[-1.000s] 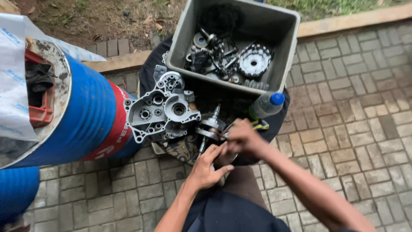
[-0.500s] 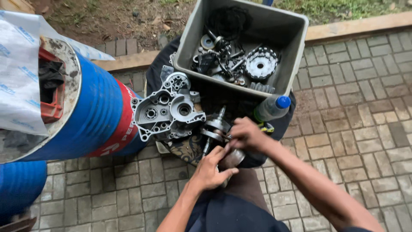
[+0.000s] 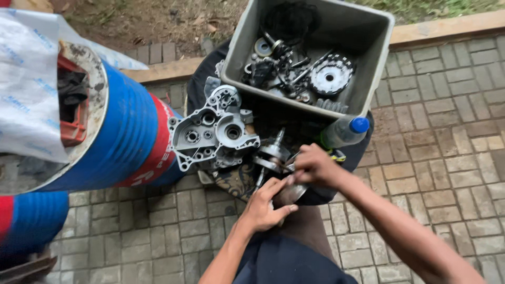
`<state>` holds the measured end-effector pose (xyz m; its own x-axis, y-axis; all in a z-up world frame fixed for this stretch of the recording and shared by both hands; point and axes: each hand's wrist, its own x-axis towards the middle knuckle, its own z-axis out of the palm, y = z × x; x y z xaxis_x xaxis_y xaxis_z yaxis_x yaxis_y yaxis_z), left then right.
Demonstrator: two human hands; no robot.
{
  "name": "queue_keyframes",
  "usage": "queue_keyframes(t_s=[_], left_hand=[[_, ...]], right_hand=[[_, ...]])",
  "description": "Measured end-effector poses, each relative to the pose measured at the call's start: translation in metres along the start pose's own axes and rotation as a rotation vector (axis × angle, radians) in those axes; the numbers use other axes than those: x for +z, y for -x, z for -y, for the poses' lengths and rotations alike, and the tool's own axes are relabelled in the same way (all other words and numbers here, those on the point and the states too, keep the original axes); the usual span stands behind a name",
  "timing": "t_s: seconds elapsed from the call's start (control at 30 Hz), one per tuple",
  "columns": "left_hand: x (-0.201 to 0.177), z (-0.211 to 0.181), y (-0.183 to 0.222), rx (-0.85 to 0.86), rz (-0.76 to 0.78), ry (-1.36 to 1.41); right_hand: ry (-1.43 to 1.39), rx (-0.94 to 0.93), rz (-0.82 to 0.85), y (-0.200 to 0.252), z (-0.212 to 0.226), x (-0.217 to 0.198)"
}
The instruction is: The person holds and works on an engine crankshaft and related components on a table, occasionally using a small tool to manipulate a ring.
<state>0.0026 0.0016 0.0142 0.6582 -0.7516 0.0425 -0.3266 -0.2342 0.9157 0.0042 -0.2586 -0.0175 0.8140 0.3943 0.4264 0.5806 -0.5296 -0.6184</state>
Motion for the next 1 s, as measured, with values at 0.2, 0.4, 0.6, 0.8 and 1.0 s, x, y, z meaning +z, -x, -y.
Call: queue_keyframes(t_s=[0.2,0.4,0.6,0.8,1.0], left_hand=[[-0.004,-0.008,-0.002,-0.047,0.041,-0.018],[-0.007,-0.022,-0.003,-0.109,0.099,-0.047],[-0.004,-0.015,0.0,-0.08,0.062,-0.023],[-0.006,-0.012,-0.003,-0.068,0.104,-0.063],[-0.014,-0.029,-0.006,-0.045,0.108,-0.018]], right_hand=[[0.047,0.018,0.007,0.0,-0.006,-0.006],[-0.091,-0.044,0.142,-0.02,0.028,-0.004],[-0.132,-0.03,0.099,-0.011,0.038,0.002],[-0.037,-0.03,-0.03,-0.015,0.025,-0.001],[-0.071,0.013,0.01,0.007,-0.02,0.007]])
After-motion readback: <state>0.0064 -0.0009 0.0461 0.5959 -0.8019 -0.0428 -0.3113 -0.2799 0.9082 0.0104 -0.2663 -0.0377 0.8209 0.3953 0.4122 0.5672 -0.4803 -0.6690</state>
